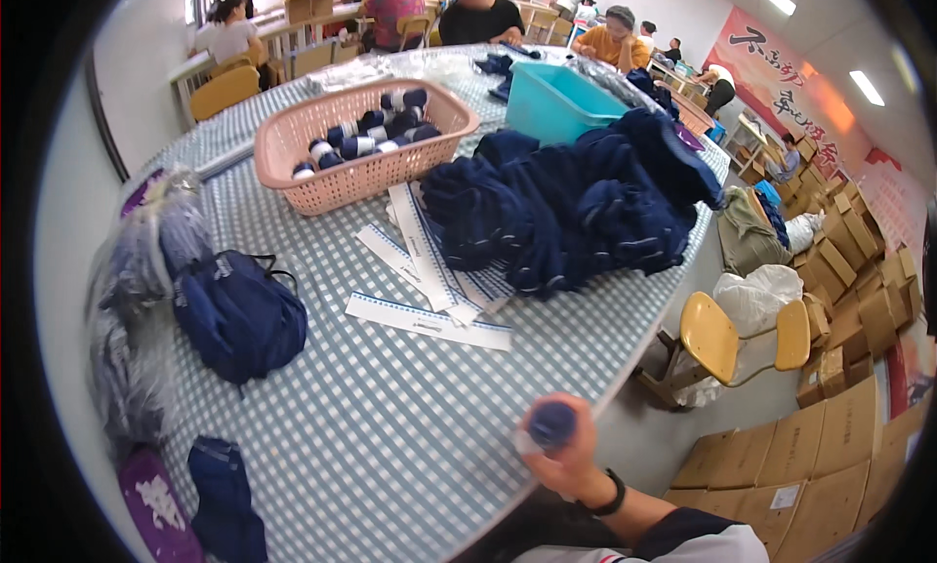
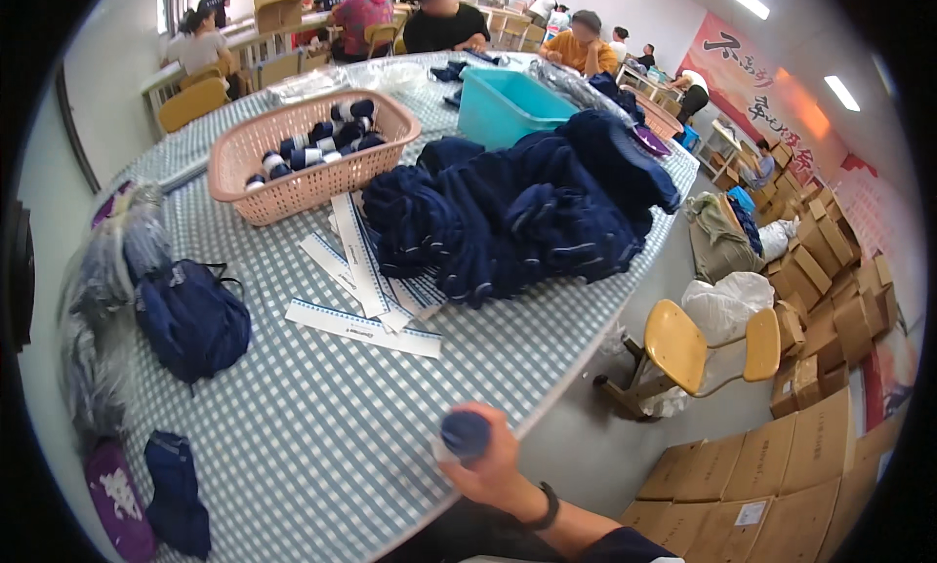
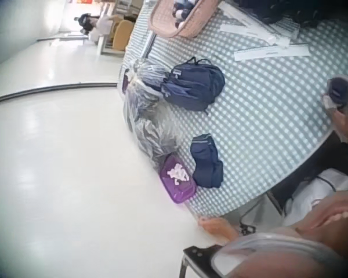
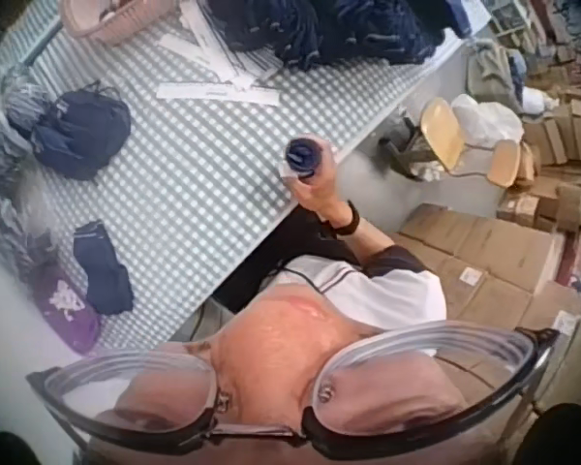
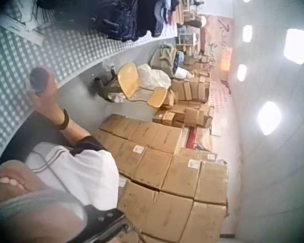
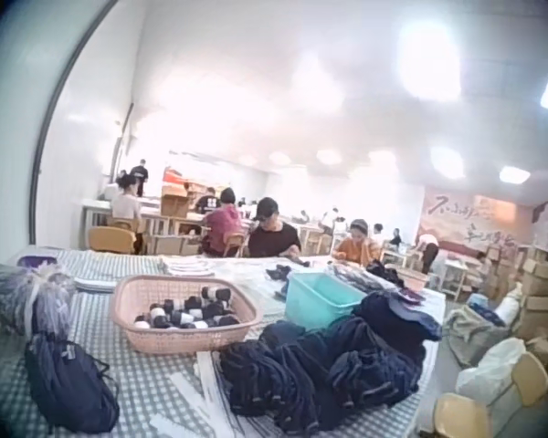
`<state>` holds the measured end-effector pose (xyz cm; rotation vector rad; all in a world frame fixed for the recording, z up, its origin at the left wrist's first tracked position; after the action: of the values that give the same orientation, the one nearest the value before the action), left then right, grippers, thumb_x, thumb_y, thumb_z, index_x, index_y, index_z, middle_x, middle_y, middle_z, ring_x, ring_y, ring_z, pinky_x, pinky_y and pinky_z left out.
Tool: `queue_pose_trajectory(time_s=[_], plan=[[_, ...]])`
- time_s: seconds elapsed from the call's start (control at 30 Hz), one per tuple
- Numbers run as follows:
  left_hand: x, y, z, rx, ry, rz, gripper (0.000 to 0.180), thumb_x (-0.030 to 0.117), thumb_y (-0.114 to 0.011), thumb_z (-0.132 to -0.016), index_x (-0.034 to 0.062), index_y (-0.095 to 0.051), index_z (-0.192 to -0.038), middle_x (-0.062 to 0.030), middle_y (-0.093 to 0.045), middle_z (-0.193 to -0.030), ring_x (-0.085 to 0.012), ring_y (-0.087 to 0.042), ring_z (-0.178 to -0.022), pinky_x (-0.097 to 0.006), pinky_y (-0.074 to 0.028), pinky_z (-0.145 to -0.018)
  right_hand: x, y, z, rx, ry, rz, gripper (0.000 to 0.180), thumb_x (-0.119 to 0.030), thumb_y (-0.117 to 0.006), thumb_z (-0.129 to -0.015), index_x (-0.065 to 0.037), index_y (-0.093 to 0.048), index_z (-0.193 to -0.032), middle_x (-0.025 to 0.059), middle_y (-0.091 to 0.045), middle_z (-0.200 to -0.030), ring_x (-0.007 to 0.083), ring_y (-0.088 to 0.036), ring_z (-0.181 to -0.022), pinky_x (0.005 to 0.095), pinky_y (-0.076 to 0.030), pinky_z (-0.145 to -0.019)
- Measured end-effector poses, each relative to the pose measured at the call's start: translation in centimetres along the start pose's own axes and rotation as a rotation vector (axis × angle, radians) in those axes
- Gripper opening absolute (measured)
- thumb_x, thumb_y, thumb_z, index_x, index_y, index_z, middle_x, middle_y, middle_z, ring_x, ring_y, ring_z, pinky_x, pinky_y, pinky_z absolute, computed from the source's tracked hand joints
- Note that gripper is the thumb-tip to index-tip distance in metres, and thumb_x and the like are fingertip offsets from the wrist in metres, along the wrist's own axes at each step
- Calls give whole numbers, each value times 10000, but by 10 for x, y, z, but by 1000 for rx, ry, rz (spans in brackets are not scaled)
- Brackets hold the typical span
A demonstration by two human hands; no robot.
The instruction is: The person is folding blue socks and wrapping them with a white paper band.
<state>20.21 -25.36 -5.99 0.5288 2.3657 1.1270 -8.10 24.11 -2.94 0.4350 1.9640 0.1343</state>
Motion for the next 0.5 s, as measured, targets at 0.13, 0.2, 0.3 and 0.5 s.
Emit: queue_pose_trajectory(time_s=[0.13,0.2,0.3,0.5], plan=[[-20,-26,6,34,-33,-151,373,261,-464,-1043,-22,-626,-1223,-194,-714,-1099,-321,-691,-1062,-374,-551,-854,-10,-11,-8,9,35,27,610,-39,-773,-762,-28,-505,-1311,173,-681,-1137,299,-704,-1025,371,-547,-891],[-22,-34,4,45,-66,-202,386,283,-467,-1045,-23,-637,-1207,-191,-721,-1080,-316,-699,-1046,-368,-556,-838,-14,-10,-12,25,72,43,597,-55,-771,-768,-39,-513,-1306,185,-677,-1137,352,-693,-1032,398,-543,-886],[-23,-33,-6,77,-113,-252,409,314,-470,-1049,-26,-654,-1183,-185,-732,-1051,-308,-711,-1022,-360,-564,-815,-18,-13,-11,38,156,49,574,-66,-746,-783,-52,-516,-1308,207,-661,-1142,420,-661,-1024,447,-533,-862],[-12,28,-31,-178,64,188,348,261,-527,-992,-19,-667,-1141,-166,-715,-879,-305,-723,-743,-396,-581,-634,-20,-11,-13,66,250,43,574,-77,-734,-798,-29,-497,-1318,240,-656,-1140,454,-648,-1016,479,-530,-848]])
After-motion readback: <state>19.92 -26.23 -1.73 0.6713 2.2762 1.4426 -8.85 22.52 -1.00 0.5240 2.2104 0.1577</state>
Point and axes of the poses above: each hand's wrist, its own z-axis away from the middle knuckle, its own y-axis out of the back of the hand, x = y × z, the point moved 3 cm from there along -z, towards the middle knuckle
